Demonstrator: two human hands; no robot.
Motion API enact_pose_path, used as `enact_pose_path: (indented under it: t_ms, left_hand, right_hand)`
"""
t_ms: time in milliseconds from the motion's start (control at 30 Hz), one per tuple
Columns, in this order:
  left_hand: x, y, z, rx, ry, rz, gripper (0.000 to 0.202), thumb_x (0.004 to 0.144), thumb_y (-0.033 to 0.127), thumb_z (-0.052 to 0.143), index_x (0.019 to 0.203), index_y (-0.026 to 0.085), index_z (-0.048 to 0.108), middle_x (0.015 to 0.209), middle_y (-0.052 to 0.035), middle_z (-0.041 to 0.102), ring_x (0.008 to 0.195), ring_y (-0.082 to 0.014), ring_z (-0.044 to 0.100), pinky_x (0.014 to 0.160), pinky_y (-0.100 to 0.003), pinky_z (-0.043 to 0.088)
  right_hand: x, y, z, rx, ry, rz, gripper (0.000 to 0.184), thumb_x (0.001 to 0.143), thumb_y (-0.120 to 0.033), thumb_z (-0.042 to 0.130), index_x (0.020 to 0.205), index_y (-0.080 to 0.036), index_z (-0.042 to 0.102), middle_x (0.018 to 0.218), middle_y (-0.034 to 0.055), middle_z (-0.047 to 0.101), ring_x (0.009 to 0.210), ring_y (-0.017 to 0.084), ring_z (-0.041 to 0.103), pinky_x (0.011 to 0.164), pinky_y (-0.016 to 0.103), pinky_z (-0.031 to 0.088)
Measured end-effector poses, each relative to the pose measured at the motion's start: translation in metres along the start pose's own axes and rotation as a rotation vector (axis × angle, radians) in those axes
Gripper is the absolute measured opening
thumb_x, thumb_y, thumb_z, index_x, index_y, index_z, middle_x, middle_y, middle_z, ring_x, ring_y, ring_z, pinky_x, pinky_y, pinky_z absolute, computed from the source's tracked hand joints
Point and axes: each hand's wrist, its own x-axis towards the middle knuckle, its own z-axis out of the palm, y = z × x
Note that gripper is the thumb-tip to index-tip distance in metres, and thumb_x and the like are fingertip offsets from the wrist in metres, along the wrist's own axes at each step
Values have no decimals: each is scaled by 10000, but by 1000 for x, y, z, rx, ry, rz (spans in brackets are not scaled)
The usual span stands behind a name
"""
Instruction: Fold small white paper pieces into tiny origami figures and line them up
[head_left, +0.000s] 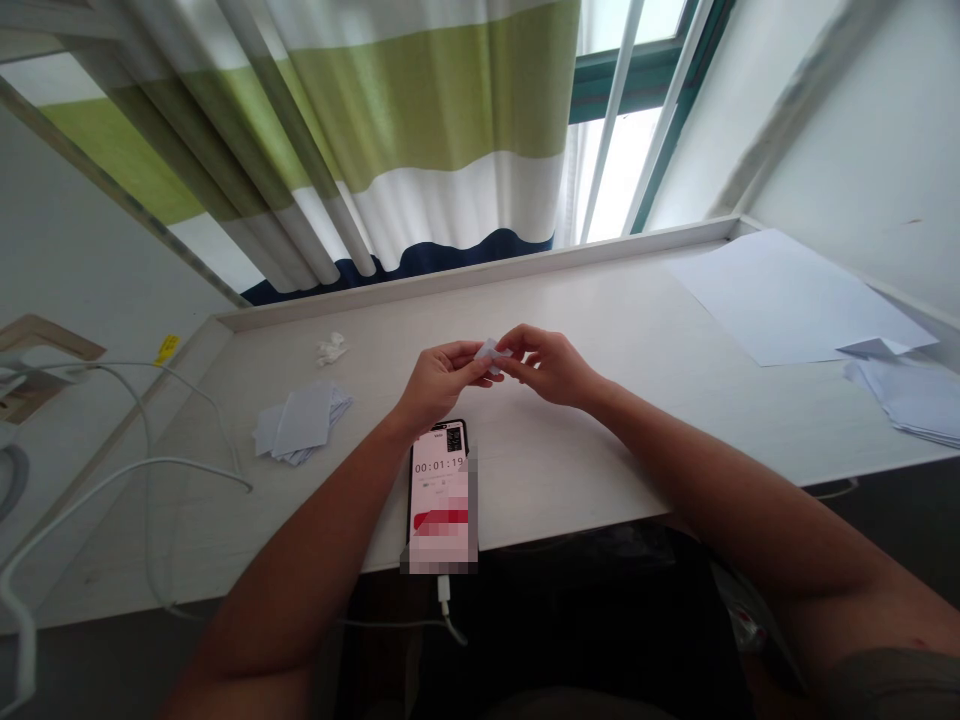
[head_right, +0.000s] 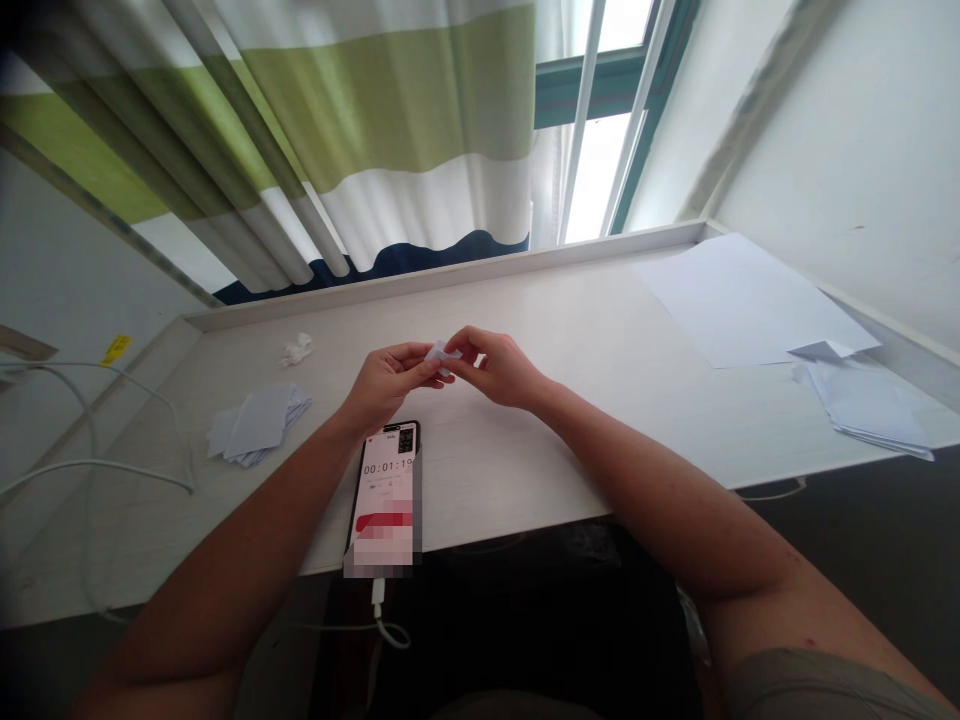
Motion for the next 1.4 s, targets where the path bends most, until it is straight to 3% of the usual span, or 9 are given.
enact_pose_path:
  t_ms: [267,567,867,1100,1400]
  left_hand:
    - [-1,1,1,39,-4,8,455,796,486,958,1083,152,840,975,-105,860,849,-221,817,879,-403,655]
    - [-1,0,0,53,-11,8,502,752,446,993,1125,147,836,984,-114,863,879,-247,830,861,-400,653]
    - [-2,1,3,87,13,5,517,804,555,937,1103,144,842,953,-116,857,826,-244,830,847,-411,670]
    - [-1,-1,4,96,40,2,533,797,574,936,1079,131,840,926,-123,857,832,-260,837,816,-398,670]
    - [-2,0,5,140,52,20,504,788,538,951,1073,135,848,914,-115,862,812,-246,836,771,-356,669]
  right_hand:
    - [1,2,2,24,4,48,510,958,-707,722,911,-200,695,820,44,764,687,158,667,671,357,561]
    - [1,3,3,82,26,54,548,938,-750,718,896,-207,655,821,38,748,657,154,673,637,346,571]
    - [2,3,6,117,57,84,534,908,-720,779,863,-210,628,773,19,715,633,150,665,599,328,559]
    - [3,10,7,216,20,164,498,909,-642,814,1067,-181,712,774,28,739,679,172,705,661,342,591]
    - [5,9,10,289,67,197,542,812,-688,880,890,-183,698,814,33,741,686,151,687,648,305,582]
